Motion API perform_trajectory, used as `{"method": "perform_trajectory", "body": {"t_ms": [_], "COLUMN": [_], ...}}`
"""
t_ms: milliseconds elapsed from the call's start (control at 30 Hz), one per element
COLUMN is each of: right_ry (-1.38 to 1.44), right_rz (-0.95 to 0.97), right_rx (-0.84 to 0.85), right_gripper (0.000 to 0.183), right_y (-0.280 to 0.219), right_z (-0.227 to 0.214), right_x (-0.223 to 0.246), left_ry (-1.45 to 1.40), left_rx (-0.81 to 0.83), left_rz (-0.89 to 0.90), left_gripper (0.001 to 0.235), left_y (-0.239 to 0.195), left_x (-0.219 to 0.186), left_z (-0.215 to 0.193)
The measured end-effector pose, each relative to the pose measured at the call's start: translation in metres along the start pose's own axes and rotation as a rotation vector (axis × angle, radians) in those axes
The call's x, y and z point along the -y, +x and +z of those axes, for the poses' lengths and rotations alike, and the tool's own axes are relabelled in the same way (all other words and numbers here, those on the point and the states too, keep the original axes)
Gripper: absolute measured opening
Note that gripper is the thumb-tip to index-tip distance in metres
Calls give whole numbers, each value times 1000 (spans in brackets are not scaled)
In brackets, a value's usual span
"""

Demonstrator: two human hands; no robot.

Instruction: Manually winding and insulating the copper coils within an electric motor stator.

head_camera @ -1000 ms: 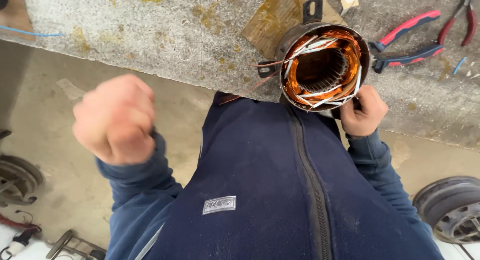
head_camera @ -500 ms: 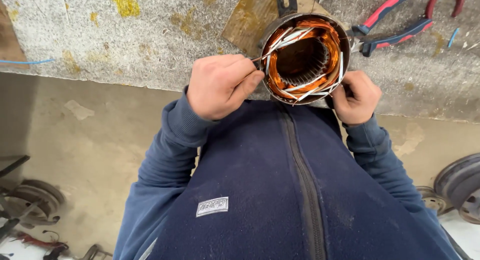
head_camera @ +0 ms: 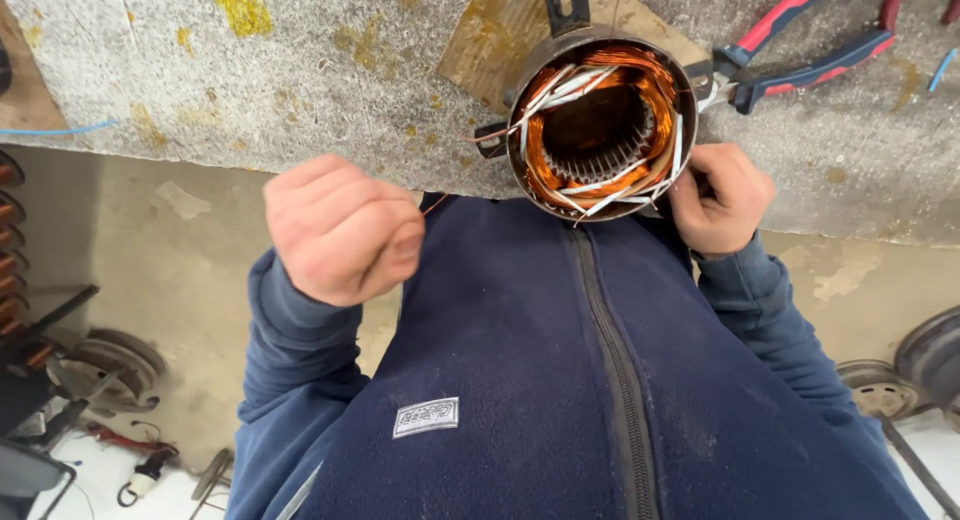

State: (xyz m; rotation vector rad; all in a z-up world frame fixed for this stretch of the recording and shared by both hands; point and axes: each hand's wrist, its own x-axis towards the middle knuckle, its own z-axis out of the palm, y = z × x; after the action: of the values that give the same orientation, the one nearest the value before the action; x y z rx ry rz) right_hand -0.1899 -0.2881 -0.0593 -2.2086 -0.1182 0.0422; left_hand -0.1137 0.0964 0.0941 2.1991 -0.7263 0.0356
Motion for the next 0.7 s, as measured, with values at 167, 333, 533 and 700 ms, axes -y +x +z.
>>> {"method": "perform_trajectory", "body": {"t_ms": [167, 333, 533, 700], "right_ry": [-37, -63, -128, -165], "right_rz": [41, 14, -1, -15], "right_rx": [14, 34, 24, -6], "right_gripper": [13, 10, 17, 27], "right_y": [-1, -3, -7, -12], "right_z": [0, 2, 6, 6], "right_x": [-3, -12, -14, -24], "left_ry": [-518, -209, -365, -411], "left_rx": [-834, -498, -46, -14], "left_rz": [159, -391, -366, -233], "left_gripper": [38, 25, 17, 9], "left_y": [-32, -68, -24, -24], "left_x": [34, 69, 56, 45], "left_z": [-9, 11, 67, 96]}}
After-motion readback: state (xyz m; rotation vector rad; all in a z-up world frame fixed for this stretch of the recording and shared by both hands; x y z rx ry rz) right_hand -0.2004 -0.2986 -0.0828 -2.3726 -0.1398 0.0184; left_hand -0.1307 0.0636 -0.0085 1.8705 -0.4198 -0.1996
